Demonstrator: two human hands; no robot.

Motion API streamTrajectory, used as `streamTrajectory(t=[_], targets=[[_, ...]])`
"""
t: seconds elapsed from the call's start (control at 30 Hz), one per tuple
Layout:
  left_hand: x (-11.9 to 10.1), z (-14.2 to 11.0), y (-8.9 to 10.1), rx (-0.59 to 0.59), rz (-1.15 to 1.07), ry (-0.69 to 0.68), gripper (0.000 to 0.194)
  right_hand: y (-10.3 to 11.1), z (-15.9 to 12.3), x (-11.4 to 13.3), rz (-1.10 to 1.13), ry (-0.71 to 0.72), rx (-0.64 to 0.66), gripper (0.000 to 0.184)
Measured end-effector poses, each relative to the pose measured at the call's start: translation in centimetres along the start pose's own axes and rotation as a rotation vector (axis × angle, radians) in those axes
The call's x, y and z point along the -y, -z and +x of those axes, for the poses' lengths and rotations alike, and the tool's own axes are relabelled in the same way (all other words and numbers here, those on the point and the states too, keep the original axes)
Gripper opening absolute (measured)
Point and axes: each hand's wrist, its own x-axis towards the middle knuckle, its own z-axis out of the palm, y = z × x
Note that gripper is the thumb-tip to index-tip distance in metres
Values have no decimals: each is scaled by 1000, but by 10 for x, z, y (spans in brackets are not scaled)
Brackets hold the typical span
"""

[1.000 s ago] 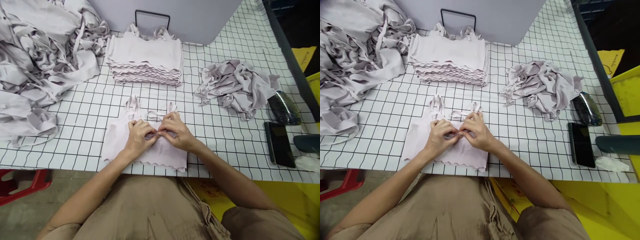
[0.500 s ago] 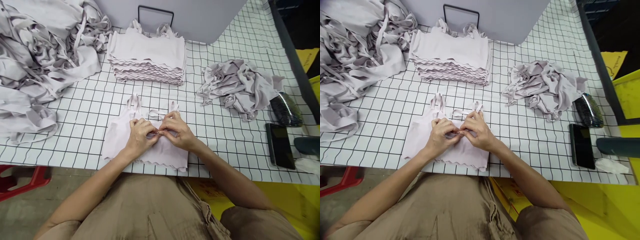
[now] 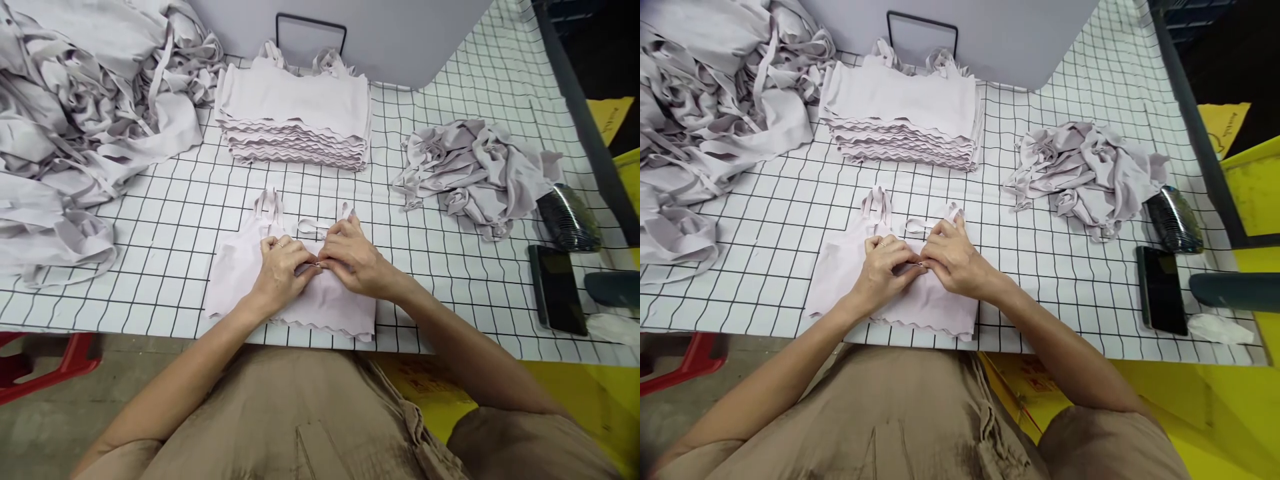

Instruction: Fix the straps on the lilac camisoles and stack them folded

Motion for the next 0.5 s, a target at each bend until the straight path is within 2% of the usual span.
streamTrajectory(t=[0.17, 0.3, 0.4, 0.5], targets=[[-1, 1, 2, 24, -11, -11, 20, 11, 11, 7, -109, 82, 219, 30], [-1, 1, 4, 40, -38, 2, 20, 18, 18, 4, -126, 118, 344, 32], [-1, 0, 4, 15, -52, -9, 15, 32, 27, -6, -16, 46, 404, 27], [-1, -1, 3, -16, -31, -28, 10, 53, 41, -22, 61, -98, 357, 31]])
